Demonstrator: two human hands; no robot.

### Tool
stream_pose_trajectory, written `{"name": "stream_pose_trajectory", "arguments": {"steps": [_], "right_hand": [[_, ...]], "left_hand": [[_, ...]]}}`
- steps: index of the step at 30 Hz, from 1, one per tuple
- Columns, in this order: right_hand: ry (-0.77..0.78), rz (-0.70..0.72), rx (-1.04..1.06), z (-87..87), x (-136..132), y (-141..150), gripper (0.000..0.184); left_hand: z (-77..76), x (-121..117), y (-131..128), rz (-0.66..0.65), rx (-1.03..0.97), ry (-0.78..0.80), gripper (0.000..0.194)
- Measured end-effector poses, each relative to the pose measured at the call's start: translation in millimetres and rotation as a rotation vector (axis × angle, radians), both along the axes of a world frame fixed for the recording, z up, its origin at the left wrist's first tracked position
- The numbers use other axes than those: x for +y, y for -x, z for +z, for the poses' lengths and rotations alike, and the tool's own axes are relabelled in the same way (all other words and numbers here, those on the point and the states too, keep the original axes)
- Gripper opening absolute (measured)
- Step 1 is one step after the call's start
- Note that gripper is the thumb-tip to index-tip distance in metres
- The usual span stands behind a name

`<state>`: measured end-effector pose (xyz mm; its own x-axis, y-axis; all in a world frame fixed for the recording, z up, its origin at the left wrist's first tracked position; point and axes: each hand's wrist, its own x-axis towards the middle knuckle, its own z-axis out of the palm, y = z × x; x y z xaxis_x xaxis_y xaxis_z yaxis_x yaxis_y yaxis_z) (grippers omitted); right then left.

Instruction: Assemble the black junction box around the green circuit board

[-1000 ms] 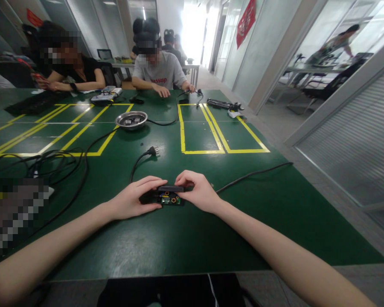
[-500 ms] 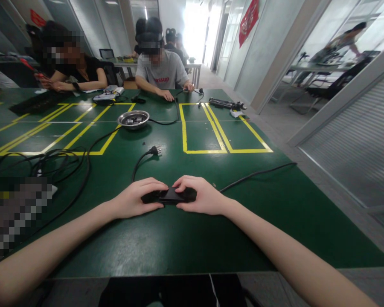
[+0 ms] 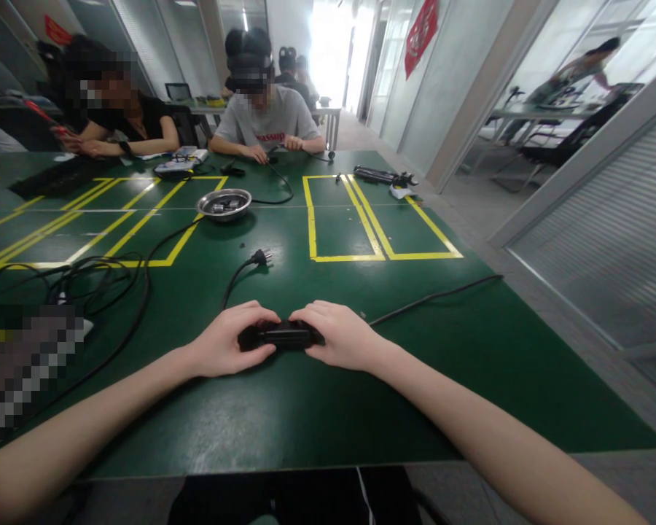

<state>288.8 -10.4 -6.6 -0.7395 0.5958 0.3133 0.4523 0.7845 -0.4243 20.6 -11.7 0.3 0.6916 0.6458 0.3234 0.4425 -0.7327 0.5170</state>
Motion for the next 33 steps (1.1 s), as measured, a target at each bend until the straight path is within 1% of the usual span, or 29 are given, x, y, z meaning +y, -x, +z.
{"name": "stream_pose_trajectory", "arguments": {"steps": [2,3,7,10,14,20,22,25,33], "right_hand": [[-0.024,0.003,-0.008,-1.9,-0.7,1.4,0.036],[-0.035,0.004,-0.014,-2.7,-1.0,1.7,0.035],[-0.052,-0.003,-0.048,-3.4,-1.7,1.2,0.035],[-0.046,-0.001,-0.074,-2.2,-1.8,0.5,0.032],[-0.081,0.014,-0.09,0.5,-2.9,0.5,0.029],[-0.137,0.004,-0.117,2.7,-4.9,1.9,0.025],[-0.162,0.004,-0.123,2.3,-4.6,2.5,0.027],[-0.199,0.01,-0.114,1.6,-3.8,2.8,0.034],[-0.25,-0.015,-0.114,4.5,-5.6,2.5,0.034]], "left_hand": [[-2.4,-1.6,-3.3,0.009,0.059,-0.063,0.033],[-3.8,-2.0,-4.9,0.017,0.089,-0.093,0.03],[-8.5,-1.8,-8.5,0.038,0.175,-0.162,0.011],[-8.5,-0.7,-8.9,0.03,0.192,-0.175,0.009],[-4.6,-0.8,-9.8,0.004,0.201,-0.184,0.017],[-0.3,-2.6,-11.8,-0.024,0.245,-0.247,0.031],[-0.3,-2.7,-11.7,-0.023,0.253,-0.252,0.034],[-1.0,-2.2,-10.9,-0.023,0.254,-0.264,0.036],[-2.9,-2.0,-9.8,-0.033,0.252,-0.426,0.047]]}}
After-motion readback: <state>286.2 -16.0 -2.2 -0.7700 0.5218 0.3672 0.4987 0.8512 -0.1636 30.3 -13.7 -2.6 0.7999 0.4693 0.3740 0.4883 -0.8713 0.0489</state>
